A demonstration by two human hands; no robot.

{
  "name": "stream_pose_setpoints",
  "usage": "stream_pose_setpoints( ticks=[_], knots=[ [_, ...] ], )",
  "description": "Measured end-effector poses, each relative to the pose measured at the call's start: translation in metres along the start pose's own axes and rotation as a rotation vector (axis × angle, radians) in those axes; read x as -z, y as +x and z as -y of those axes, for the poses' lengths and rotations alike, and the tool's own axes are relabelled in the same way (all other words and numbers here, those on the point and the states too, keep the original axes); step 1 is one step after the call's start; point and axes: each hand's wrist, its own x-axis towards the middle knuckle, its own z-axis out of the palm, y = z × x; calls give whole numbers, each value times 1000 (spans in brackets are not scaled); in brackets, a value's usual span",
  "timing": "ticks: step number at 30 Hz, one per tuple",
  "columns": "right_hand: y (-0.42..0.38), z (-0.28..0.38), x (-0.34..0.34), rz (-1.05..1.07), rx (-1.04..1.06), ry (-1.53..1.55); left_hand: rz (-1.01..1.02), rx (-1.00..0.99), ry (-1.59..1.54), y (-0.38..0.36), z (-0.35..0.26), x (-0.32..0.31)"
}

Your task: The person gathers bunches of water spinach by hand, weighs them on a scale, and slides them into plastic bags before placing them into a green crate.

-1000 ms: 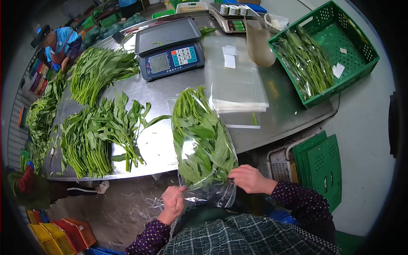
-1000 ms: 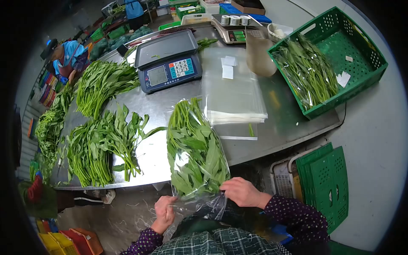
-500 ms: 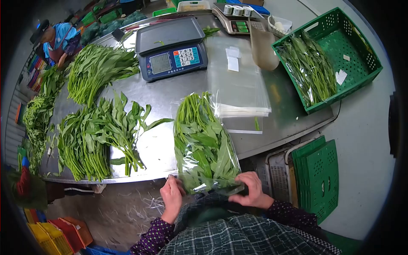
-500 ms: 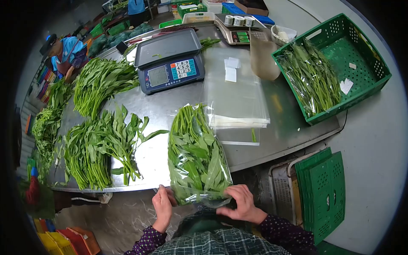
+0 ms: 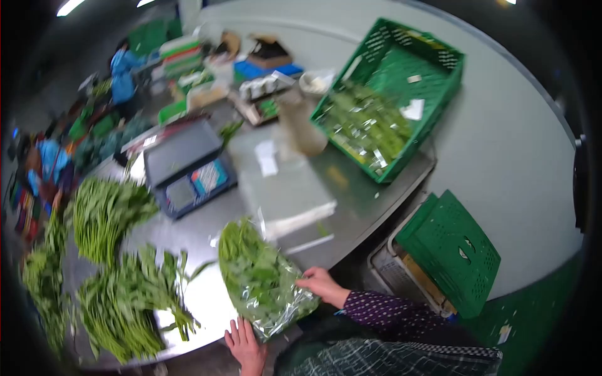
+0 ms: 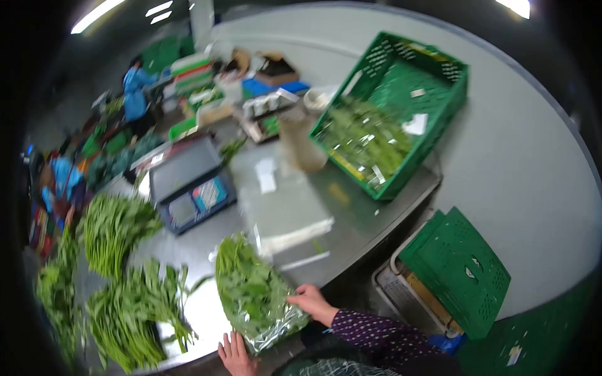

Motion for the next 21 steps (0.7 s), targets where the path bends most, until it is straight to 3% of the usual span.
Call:
stream_pose_setpoints(
  ticks=[1, 3, 5, 6, 7, 9, 11, 13, 14, 15, 16, 17, 19, 21],
  knots=[
    [10, 9, -1, 90, -69, 177, -84, -25, -79, -9, 11, -28],
    [15, 51, 4, 201, 52, 584, -101, -29, -283, 11, 18, -25],
    [10, 95, 26, 488, 139, 1075, 49, 90, -341, 73, 1, 41],
    [-7, 118, 32, 545, 292, 1039, -51, 60, -444, 106, -10, 77],
    [-32, 121, 23, 383, 512, 686, -157, 27, -546, 135, -20, 106],
    [-72, 97, -5, 22, 887, -51, -32, 174, -1003, 179, -40, 143],
    [-69, 74, -23, -127, 995, -150, -31, 204, -1487, 205, -71, 159],
    [-46, 82, -13, -121, 966, 250, 4, 140, -1294, 217, -88, 169],
    [-39, 94, 6, -82, 839, 172, 38, 16, -1225, 222, -92, 166],
    [-31, 109, 30, -45, 712, 102, -23, -27, -1471, 222, -105, 166],
    [-17, 126, 49, -158, 852, 75, -24, -94, -1395, 226, -104, 159],
    [-11, 160, 80, -271, 845, -122, -24, -152, -1321, 225, -100, 147],
    [9, 237, 154, -555, 1204, -315, 153, -52, -1055, 228, -91, 138],
    [30, 316, 224, -928, 1380, -571, 204, 100, -1039, 225, -72, 101]
  ],
)
